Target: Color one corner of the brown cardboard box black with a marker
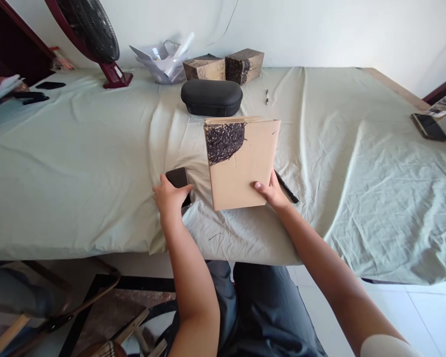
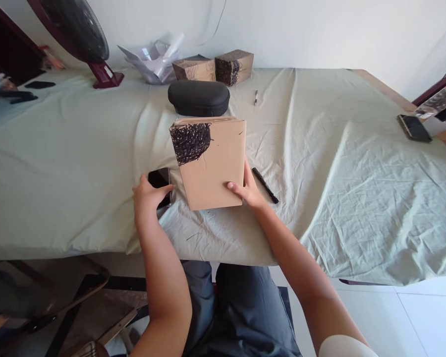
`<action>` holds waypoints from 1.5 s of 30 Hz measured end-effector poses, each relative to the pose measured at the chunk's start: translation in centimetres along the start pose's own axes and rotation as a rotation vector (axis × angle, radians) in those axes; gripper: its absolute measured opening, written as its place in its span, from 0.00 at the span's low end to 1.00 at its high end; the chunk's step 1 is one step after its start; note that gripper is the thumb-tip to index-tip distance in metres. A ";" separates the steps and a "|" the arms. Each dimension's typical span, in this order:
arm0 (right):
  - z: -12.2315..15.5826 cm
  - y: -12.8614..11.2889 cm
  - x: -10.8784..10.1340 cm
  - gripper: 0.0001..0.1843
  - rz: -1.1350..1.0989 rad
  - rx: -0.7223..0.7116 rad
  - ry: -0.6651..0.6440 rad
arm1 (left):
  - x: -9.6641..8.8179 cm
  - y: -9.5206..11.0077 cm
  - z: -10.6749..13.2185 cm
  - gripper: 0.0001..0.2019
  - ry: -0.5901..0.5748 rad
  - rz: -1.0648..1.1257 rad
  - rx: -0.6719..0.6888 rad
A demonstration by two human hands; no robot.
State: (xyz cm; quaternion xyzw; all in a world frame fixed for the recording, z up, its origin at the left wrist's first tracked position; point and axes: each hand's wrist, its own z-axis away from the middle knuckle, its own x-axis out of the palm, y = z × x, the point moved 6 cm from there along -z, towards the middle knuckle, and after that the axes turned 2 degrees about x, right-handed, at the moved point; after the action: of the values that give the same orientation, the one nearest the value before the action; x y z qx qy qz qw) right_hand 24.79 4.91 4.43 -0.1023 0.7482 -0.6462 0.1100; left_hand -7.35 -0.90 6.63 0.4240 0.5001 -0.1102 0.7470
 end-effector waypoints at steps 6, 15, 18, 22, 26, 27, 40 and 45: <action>-0.2 -0.3 0.0 0.59 0.020 0.006 0.004 | -0.4 0.4 0.4 0.42 0.003 0.063 0.009; -0.2 -0.1 0.0 0.54 -0.131 -0.025 0.027 | -2.2 1.0 1.4 0.54 0.055 0.266 -0.027; -0.2 -0.3 0.1 0.53 -0.154 -0.042 0.030 | -3.7 2.7 3.0 0.57 0.187 0.394 0.081; -0.2 -0.5 0.2 0.55 -0.136 -0.051 0.020 | -5.4 5.6 6.3 0.56 0.405 0.565 0.337; -0.1 -0.3 0.3 0.56 -0.140 -0.045 0.006 | -5.3 8.2 9.3 0.56 0.429 0.611 0.571; -0.1 -0.3 0.3 0.56 -0.142 -0.044 0.007 | -5.1 8.7 9.8 0.55 0.424 0.615 0.604; -0.2 -0.7 0.6 0.58 -0.150 -0.060 -0.026 | -4.0 10.7 12.1 0.51 0.392 0.662 0.672; -0.3 -0.3 0.3 0.56 -0.123 -0.059 0.000 | -3.8 11.0 12.4 0.50 0.429 0.637 0.723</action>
State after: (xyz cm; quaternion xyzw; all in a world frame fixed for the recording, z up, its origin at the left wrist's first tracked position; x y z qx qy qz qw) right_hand 24.39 5.09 4.77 -0.1513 0.7593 -0.6294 0.0668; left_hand 5.43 -4.31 17.30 0.7986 0.4181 0.0458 0.4305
